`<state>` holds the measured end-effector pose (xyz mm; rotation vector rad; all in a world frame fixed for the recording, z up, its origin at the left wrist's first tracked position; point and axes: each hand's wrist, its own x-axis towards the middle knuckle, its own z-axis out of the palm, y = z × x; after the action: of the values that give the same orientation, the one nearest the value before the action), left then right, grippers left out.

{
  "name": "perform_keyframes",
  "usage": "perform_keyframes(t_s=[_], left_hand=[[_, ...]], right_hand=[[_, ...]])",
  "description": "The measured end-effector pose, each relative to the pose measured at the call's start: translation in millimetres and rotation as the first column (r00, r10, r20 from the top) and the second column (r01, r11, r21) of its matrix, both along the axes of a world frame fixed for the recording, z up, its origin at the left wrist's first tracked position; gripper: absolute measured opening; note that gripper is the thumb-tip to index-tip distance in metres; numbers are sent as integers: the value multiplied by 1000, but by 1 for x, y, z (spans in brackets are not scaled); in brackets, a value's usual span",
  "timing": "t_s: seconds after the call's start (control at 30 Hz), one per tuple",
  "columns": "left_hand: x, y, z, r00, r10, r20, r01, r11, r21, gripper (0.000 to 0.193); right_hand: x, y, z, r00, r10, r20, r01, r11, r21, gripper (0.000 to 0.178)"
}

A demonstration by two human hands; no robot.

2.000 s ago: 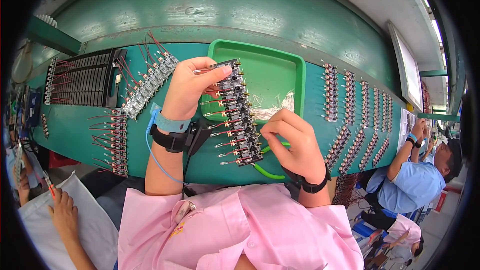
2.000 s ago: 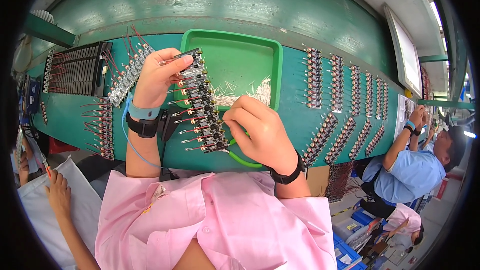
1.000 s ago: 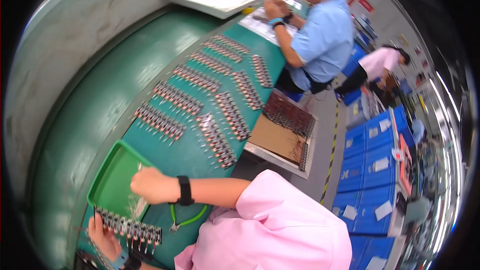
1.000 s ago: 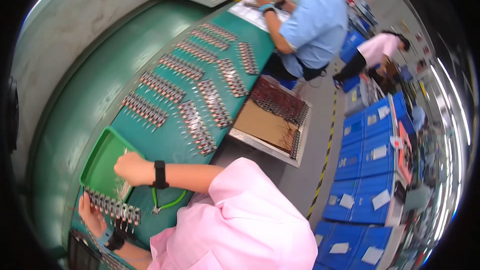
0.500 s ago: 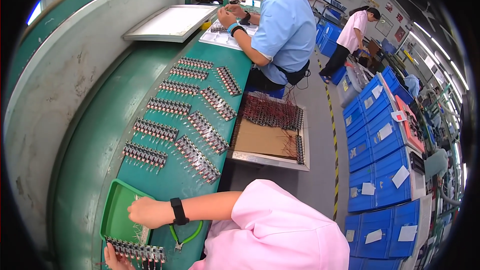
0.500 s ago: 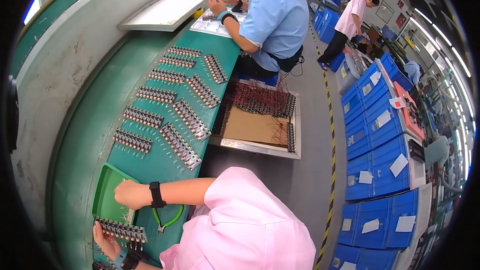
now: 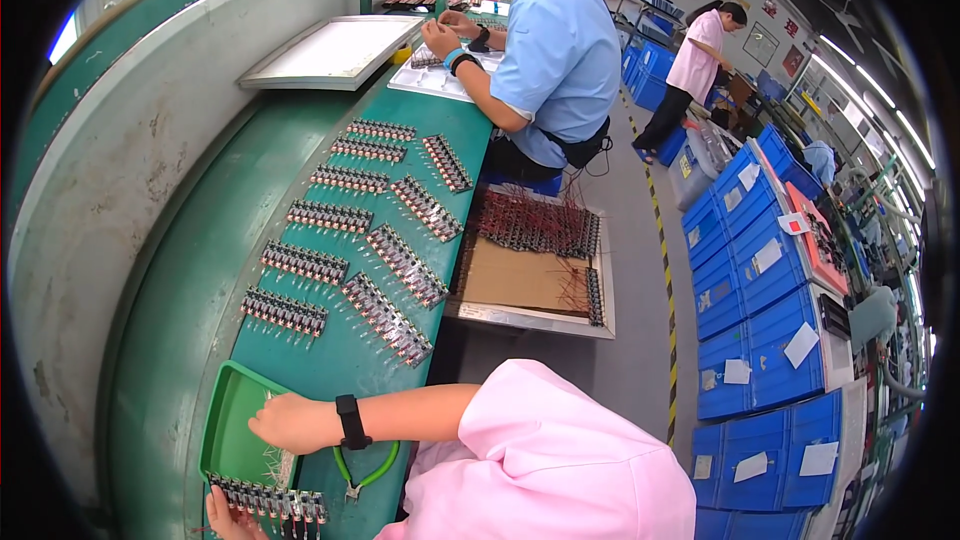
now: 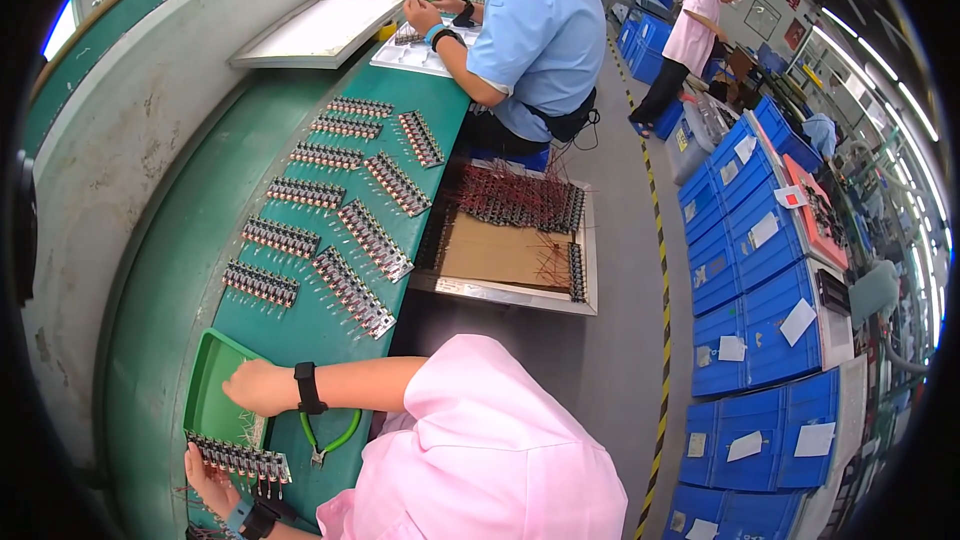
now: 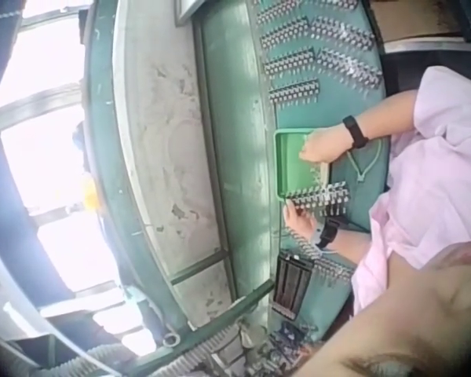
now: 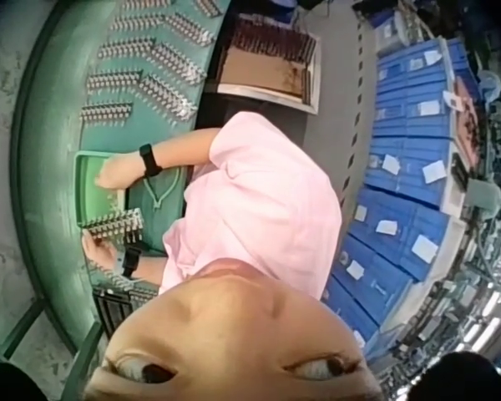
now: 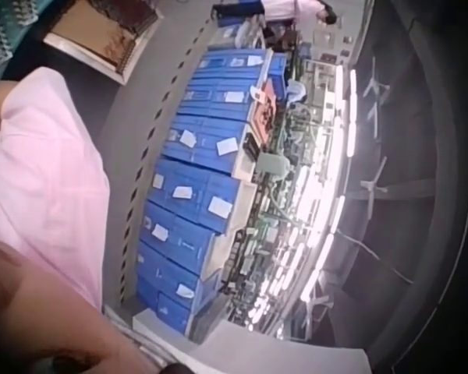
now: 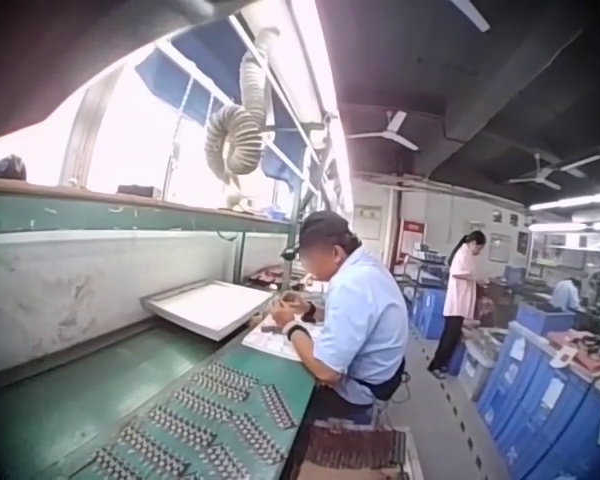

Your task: The person trims wires on a circuit board using shears, sets it down, and then picks up a new circuit board to insert small electronic components into it by hand.

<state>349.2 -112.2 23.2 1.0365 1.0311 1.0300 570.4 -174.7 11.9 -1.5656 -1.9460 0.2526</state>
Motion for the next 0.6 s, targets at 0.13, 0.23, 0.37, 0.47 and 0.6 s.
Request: perform_keyframes(t_s=[0.13,0.23,0.37,0.47,0.6], left_hand=[[6,10,-1,999,54,6,-54,999,4,10],[4,23,0,1000,26,6,-26,1000,3,11],[-2,40,0,997,-72,-12,72,997,0,12],[-22,51,-8,999,-28,-27,27,999,-30,13],[-68,101,-15,1000,-27,-7,27,1000,3,16]], right_hand=[[5,8,1,1000,14,-24,-14,1000,5,16],[7,17,7,995,44,-89,-44,999,8,12],[8,29,5,970,67,-232,-66,998,12,8],[-10,48,0,948,84,-308,-87,996,6,5],[-62,107,-17,918,124,-378,-121,992,31,7]])
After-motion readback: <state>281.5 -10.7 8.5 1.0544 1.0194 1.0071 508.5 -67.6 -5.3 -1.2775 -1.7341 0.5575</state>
